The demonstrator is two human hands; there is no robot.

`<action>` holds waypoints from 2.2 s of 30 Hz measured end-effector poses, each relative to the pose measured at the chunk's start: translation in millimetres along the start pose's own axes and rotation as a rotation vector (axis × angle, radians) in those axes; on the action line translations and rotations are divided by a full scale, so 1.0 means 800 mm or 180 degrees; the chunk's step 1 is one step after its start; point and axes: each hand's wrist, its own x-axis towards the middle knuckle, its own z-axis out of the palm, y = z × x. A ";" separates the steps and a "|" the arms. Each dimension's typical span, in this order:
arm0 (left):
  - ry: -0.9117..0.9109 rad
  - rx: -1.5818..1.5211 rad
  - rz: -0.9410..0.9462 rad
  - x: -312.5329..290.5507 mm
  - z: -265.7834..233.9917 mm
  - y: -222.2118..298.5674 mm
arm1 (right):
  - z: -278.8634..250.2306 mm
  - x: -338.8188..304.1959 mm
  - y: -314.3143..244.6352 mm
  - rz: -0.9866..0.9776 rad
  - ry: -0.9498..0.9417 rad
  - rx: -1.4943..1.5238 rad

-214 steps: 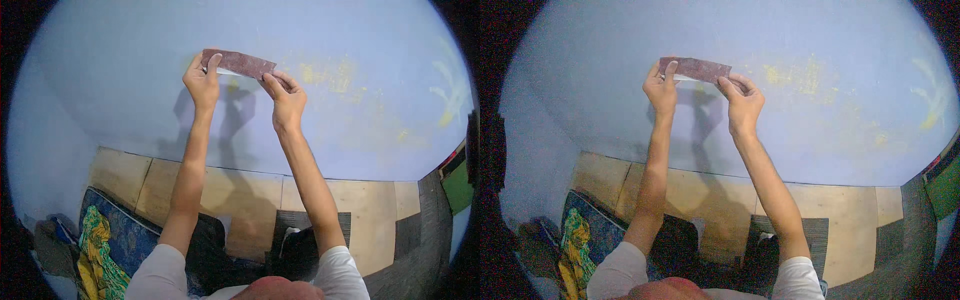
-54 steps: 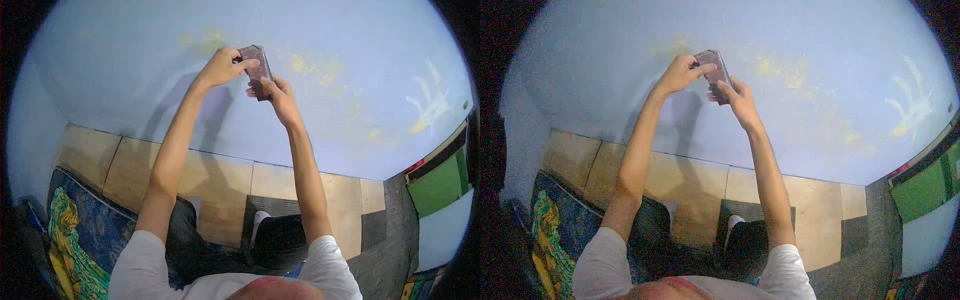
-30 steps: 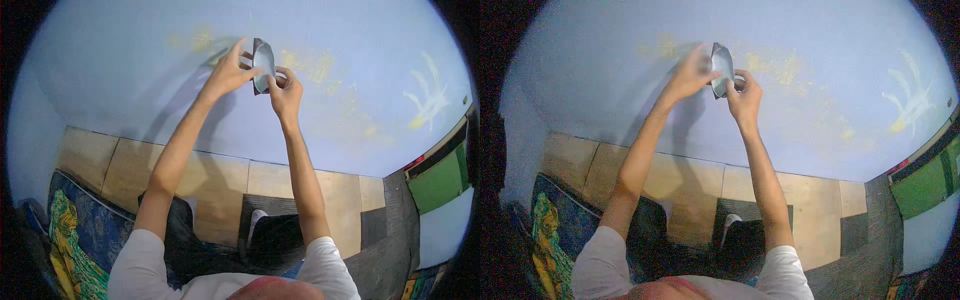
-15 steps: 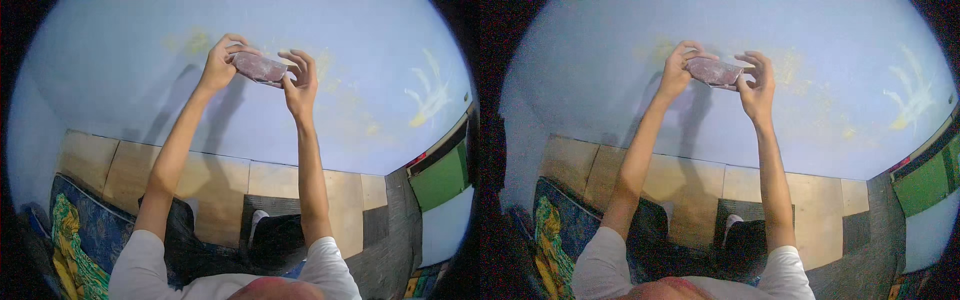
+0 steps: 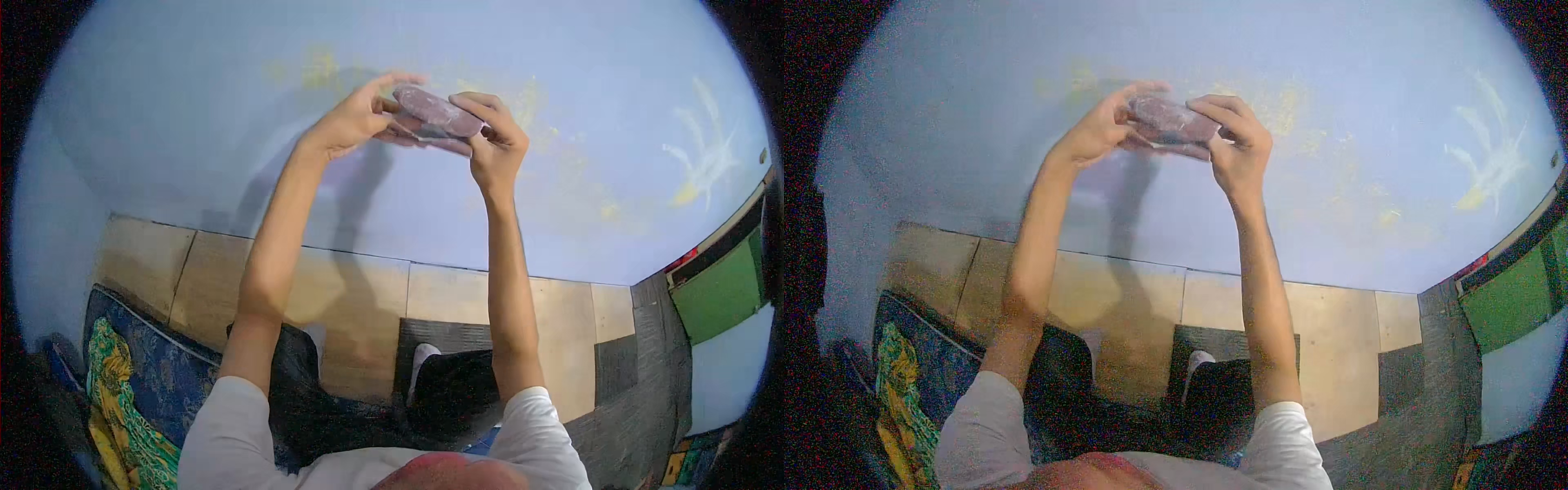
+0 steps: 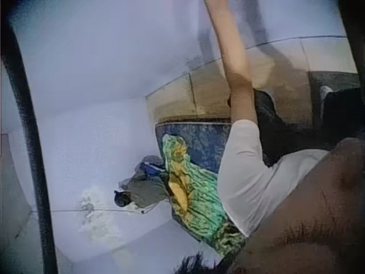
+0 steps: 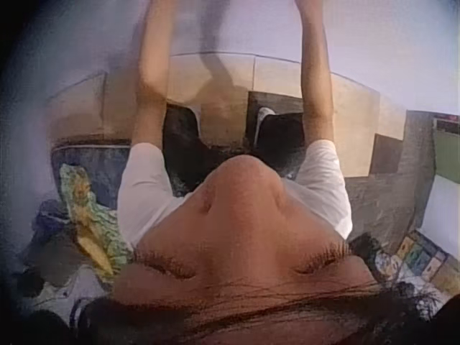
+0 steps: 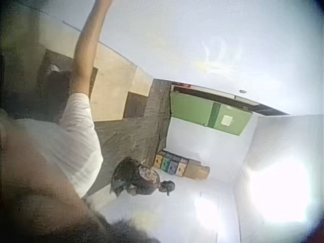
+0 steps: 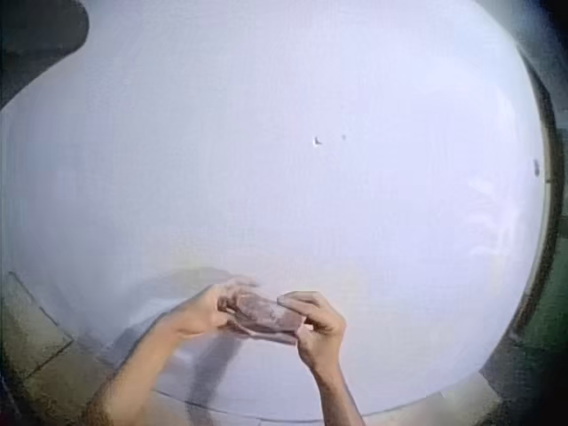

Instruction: The person sands a light-colored patch on a blue wall using a piece of sandpaper held in their hand, alternating between using one hand and both hands to press and move the sandpaper across the surface.

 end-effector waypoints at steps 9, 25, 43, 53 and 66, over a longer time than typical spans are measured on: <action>0.1014 0.0219 0.0522 0.017 -0.013 -0.014 | -0.006 0.011 -0.018 0.0628 -0.0863 0.0766; 0.0864 0.0531 0.0576 0.023 0.022 -0.022 | -0.002 0.002 0.002 0.0692 0.0227 0.0692; 0.2144 0.1580 0.1202 0.025 0.022 -0.014 | 0.035 -0.007 0.007 0.1114 0.0742 0.0897; 0.2219 0.1402 0.1498 0.029 0.013 -0.018 | 0.031 0.003 0.001 0.1048 0.0548 0.0323; 0.2288 0.1751 0.1855 0.027 0.030 -0.012 | 0.036 0.004 -0.022 0.0992 0.0742 0.0755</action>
